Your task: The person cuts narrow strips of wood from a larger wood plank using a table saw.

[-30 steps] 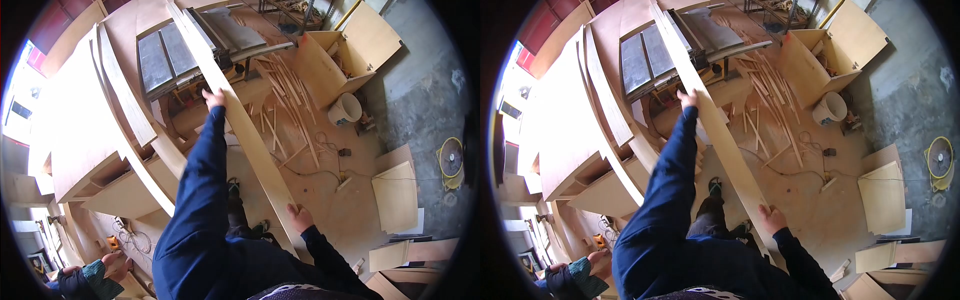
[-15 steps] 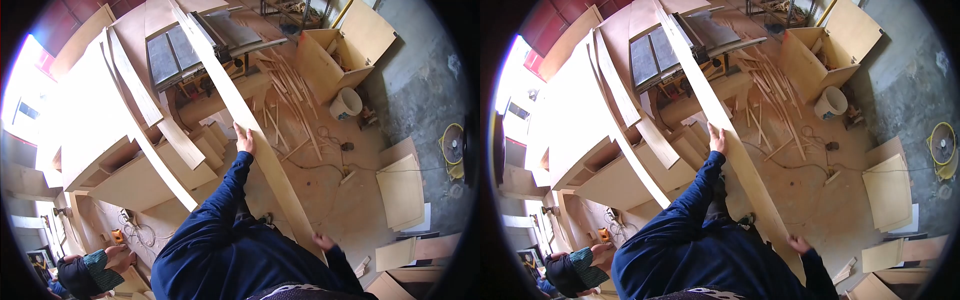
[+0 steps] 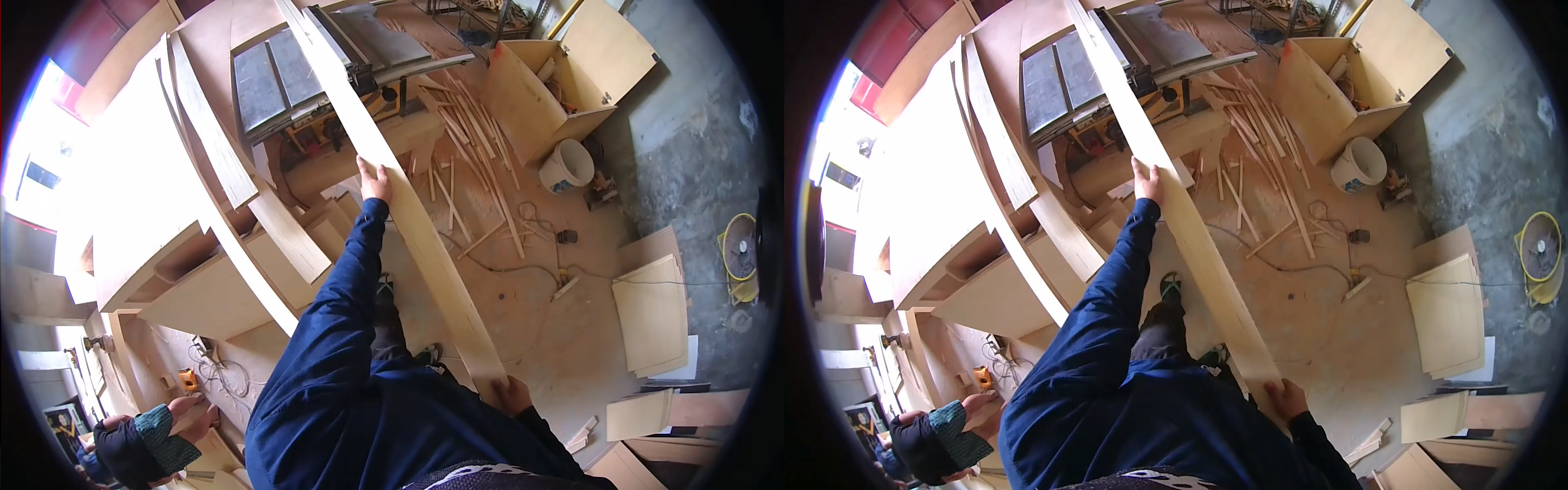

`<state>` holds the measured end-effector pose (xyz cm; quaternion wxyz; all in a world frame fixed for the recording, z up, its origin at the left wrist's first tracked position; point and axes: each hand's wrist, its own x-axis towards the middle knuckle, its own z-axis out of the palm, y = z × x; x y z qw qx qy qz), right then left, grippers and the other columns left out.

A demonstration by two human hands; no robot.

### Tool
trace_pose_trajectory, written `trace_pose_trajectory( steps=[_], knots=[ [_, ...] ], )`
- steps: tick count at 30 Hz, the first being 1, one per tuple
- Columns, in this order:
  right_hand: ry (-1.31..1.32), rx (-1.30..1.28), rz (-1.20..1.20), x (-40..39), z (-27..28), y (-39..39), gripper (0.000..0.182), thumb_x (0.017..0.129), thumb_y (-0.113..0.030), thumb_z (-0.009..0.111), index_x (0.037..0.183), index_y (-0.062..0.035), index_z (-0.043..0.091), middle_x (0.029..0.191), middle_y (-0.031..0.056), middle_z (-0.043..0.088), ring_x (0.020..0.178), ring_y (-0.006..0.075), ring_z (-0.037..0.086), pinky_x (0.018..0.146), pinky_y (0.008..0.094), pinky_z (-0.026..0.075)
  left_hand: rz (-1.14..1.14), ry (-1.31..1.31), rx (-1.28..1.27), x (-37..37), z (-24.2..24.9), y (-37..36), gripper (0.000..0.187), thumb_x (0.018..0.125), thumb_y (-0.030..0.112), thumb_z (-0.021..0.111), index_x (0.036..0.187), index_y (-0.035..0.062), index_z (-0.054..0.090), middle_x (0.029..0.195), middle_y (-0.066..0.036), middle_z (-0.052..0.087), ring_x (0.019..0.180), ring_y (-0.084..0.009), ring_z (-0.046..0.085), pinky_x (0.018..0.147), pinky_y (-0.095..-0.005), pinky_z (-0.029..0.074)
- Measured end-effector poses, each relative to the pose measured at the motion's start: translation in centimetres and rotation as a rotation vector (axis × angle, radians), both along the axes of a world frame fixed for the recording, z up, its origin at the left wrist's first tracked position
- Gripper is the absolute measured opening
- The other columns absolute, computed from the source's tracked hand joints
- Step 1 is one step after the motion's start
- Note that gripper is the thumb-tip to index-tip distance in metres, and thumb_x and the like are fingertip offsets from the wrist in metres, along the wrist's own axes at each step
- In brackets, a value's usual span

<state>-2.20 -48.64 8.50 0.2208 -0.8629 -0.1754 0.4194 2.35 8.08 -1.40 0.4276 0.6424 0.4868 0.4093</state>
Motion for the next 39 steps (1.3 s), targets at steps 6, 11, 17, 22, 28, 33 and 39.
trace_pose_trajectory(
  steps=[6,11,17,22,28,33,39],
  knots=[
    [-0.135,0.111,0.059,1.9,0.0,10.0,0.056,0.085,-0.052,0.053,0.084,0.0029,0.064,0.079,0.0241,0.064,0.081,0.0385,0.063,0.07,0.0427,0.049,0.005,0.002,-0.055,2.6,-0.4,10.6,0.07,0.087,0.025,0.054,0.144,0.0108,0.017,0.124,-0.025,0.052,0.113,-0.0358,0.053,0.096,-0.0364,0.041],
    [-0.143,0.089,0.047,3.6,0.0,17.1,0.059,0.084,-0.056,0.051,0.084,0.0011,0.065,0.079,0.0234,0.064,0.08,0.0388,0.063,0.07,0.0437,0.049,0.012,0.025,-0.068,4.5,1.2,17.6,0.072,0.087,0.023,0.055,0.144,0.006,0.015,0.127,-0.024,0.05,0.115,-0.0337,0.053,0.097,-0.0347,0.04],
    [-0.153,0.022,0.05,4.6,-1.1,21.2,0.064,0.083,-0.06,0.049,0.085,0.0017,0.065,0.083,0.0248,0.064,0.083,0.0403,0.062,0.072,0.044,0.049,0.002,0.161,-0.063,5.6,-2.2,23.1,0.077,0.085,0.033,0.058,0.144,0.0095,0.015,0.122,-0.027,0.053,0.109,-0.0387,0.055,0.094,-0.0391,0.043],
    [-0.184,0.013,0.082,4.8,-1.8,21.5,0.076,0.082,-0.066,0.044,0.102,0.0057,0.059,0.096,0.0299,0.061,0.097,0.043,0.058,0.083,0.0442,0.046,0.08,0.279,0.065,-0.3,-0.2,1.7,0.084,0.082,0.041,0.057,0.145,0.017,0.006,0.098,-0.031,0.061,0.086,-0.046,0.061,0.079,-0.0518,0.048],
    [0.1,0.187,0.219,6.0,-1.4,16.3,0.066,0.087,-0.055,0.048,0.108,0.0071,0.054,0.106,0.0265,0.06,0.103,0.037,0.057,0.089,0.04,0.044,-0.081,-0.061,-0.099,-3.2,1.7,-9.8,0.065,0.093,0.025,0.046,0.146,0.0154,0.01,0.125,-0.029,0.05,0.114,-0.038,0.052,0.096,-0.038,0.041],
    [-0.011,0.25,0.217,2.7,0.1,7.2,0.051,0.09,-0.042,0.053,0.105,0.0069,0.055,0.093,0.0276,0.062,0.091,0.041,0.06,0.078,0.0409,0.047,-0.047,-0.03,-0.103,-3.0,2.2,-9.7,0.063,0.093,0.029,0.046,0.146,0.015,0.014,0.118,-0.029,0.054,0.11,-0.0396,0.054,0.094,-0.0389,0.042],
    [-0.244,0.156,0.192,2.3,-1.4,9.6,0.061,0.086,-0.051,0.053,0.098,0.009,0.055,0.083,0.0315,0.06,0.085,0.0456,0.059,0.07,0.0468,0.047,0.015,0.089,-0.142,-2.0,3.1,-7.5,0.064,0.091,0.029,0.048,0.145,0.0158,0.016,0.12,-0.028,0.053,0.111,-0.0411,0.053,0.095,-0.0408,0.042]
  ],
)
